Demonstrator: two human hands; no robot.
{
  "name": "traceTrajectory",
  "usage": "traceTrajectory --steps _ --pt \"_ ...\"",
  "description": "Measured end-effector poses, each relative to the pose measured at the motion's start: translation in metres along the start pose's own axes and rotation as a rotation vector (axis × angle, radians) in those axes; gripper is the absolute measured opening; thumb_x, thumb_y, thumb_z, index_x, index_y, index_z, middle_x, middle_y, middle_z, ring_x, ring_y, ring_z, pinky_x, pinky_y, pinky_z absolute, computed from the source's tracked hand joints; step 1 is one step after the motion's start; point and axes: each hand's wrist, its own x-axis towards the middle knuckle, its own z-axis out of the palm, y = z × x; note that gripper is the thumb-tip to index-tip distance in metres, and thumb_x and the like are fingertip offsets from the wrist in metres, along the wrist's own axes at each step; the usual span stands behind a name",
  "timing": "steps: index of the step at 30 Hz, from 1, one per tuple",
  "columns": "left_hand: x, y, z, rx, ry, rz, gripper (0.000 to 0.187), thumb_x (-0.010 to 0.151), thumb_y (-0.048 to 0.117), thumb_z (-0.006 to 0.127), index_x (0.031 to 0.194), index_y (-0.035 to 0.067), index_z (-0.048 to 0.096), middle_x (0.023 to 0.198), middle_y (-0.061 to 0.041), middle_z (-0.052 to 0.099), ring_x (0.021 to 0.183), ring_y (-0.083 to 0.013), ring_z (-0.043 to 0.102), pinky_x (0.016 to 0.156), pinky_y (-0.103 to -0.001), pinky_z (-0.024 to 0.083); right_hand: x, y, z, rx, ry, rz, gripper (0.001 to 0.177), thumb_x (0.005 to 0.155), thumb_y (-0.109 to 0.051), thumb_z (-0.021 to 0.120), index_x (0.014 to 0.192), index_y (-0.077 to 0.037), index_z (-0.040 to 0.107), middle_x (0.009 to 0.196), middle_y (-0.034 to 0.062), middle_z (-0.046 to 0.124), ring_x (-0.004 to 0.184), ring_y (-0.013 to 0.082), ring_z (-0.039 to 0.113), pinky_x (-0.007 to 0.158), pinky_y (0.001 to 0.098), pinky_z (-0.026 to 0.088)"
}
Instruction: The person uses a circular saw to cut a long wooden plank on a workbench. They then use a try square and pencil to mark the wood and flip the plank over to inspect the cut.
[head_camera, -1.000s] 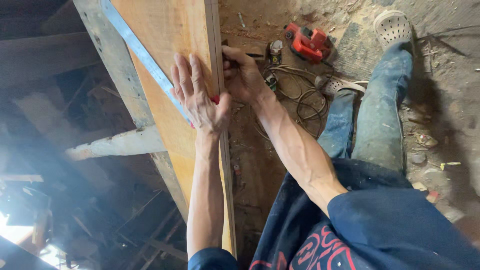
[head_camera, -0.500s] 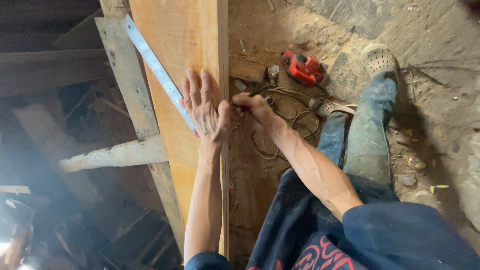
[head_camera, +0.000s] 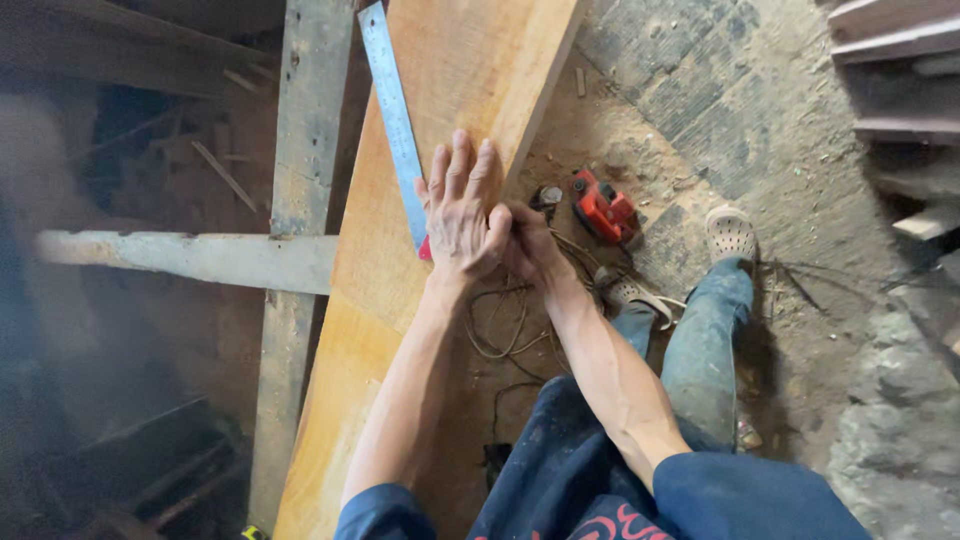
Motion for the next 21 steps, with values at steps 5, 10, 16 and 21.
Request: traceTrajectory --steps 5,10,16,21 --pt "-0.002 0.0 0.003 -0.001 0.016 -0.016 0.081 0.08 0.035 0.061 0.159 0.023 0.043 0.171 -0.011 0.026 0.158 -0.0367 0.021 0.125 -0.066 0.01 -0.027 0.02 -0.022 -0.029 0.168 0.087 0.035 0.094 -0.017 0.064 0.124 0.002 0.064 0.119 0.0135 0.071 0.109 0.0213 0.069 0.097 0.0344 0.057" --pt "0.007 -0.004 0.013 0.002 0.054 -0.019 0.078 0.08 0.037 0.062 0.155 0.022 0.046 0.168 -0.01 0.029 0.155 -0.0356 0.022 0.121 -0.069 0.013 -0.055 0.031 -0.048 -0.29 0.098 0.185 0.016 0.101 -0.009 0.076 0.114 -0.006 0.067 0.083 0.0007 0.068 0.069 0.0102 0.065 0.054 0.0207 0.051" --pt "-0.011 -0.023 0.016 -0.174 0.439 -0.127 0.063 0.09 0.037 0.071 0.146 0.014 0.053 0.161 -0.015 0.041 0.149 -0.0384 0.037 0.121 -0.054 0.031 -0.115 -0.048 -0.057 -0.526 0.606 0.064 0.009 0.093 -0.018 0.071 0.101 -0.012 0.07 0.079 -0.0017 0.066 0.066 0.009 0.061 0.057 0.0243 0.051" --pt "-0.037 -0.034 0.003 -0.29 0.312 -0.73 0.048 0.085 0.029 0.068 0.13 0.01 0.064 0.136 -0.019 0.059 0.126 -0.0377 0.056 0.106 -0.048 0.049 -0.181 -0.134 -0.045 -0.664 0.729 -0.023 0.031 0.102 -0.037 0.057 0.082 -0.014 0.059 0.077 0.0033 0.062 0.068 0.0155 0.058 0.061 0.0342 0.05"
